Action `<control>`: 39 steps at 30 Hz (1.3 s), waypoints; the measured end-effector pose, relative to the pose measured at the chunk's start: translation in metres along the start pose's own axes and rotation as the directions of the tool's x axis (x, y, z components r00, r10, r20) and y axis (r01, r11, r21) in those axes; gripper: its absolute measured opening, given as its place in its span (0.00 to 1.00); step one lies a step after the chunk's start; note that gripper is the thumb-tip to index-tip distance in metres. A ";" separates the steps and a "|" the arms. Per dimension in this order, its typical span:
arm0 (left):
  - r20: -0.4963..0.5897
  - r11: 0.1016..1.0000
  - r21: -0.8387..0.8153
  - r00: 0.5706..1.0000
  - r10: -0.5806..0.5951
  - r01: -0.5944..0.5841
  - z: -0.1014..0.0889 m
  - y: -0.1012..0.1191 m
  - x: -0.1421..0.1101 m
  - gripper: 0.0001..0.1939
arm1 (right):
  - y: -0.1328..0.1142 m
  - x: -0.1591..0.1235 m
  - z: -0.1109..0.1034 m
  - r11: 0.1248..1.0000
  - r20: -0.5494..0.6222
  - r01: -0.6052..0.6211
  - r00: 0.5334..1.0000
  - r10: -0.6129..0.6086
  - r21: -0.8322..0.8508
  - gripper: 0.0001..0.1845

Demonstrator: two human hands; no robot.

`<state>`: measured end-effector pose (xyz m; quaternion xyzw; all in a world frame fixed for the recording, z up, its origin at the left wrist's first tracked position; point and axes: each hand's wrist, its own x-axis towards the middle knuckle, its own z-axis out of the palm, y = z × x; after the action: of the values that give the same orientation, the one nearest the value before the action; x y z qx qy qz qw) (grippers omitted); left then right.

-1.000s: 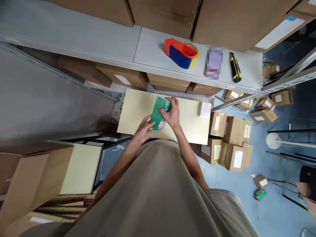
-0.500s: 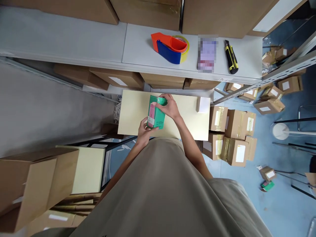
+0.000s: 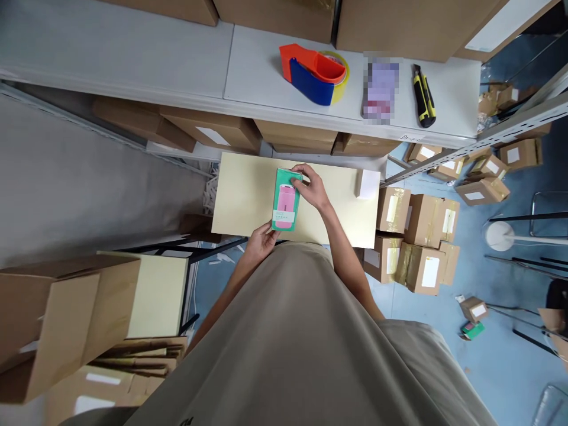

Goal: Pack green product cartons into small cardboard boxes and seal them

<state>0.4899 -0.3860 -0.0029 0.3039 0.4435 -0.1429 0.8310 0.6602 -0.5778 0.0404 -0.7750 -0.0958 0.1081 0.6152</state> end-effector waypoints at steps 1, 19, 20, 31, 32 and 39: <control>-0.036 1.000 -0.007 0.999 0.010 -0.011 0.001 -0.002 -0.001 0.17 | -0.002 -0.002 0.001 1.000 0.002 -0.010 1.000 0.010 -0.020 0.29; 0.019 0.997 0.080 1.000 -0.023 0.021 -0.005 -0.016 0.000 0.16 | -0.011 -0.011 0.010 0.985 0.002 0.028 1.000 -0.028 -0.173 0.30; 0.027 0.996 0.089 1.000 -0.014 0.012 -0.003 -0.016 -0.001 0.17 | -0.012 -0.010 0.011 0.981 -0.002 0.029 1.000 -0.030 -0.191 0.31; -0.051 0.996 -0.045 0.995 -0.081 0.078 -0.006 -0.006 0.006 0.14 | 0.001 -0.001 0.013 0.970 -0.008 -0.030 1.000 0.030 -0.240 0.24; -0.056 0.996 -0.045 0.996 -0.073 0.071 -0.006 -0.004 0.008 0.14 | 0.003 -0.002 0.010 0.971 -0.013 -0.039 0.999 0.037 -0.234 0.25; -0.069 0.993 -0.084 0.994 -0.088 0.083 -0.001 0.005 0.009 0.14 | -0.001 -0.007 0.007 0.975 -0.122 -0.104 0.989 0.081 -0.197 0.33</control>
<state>0.4973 -0.3812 -0.0086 0.2558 0.4914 -0.1492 0.8190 0.6510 -0.5728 0.0404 -0.8422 -0.0352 0.0823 0.5316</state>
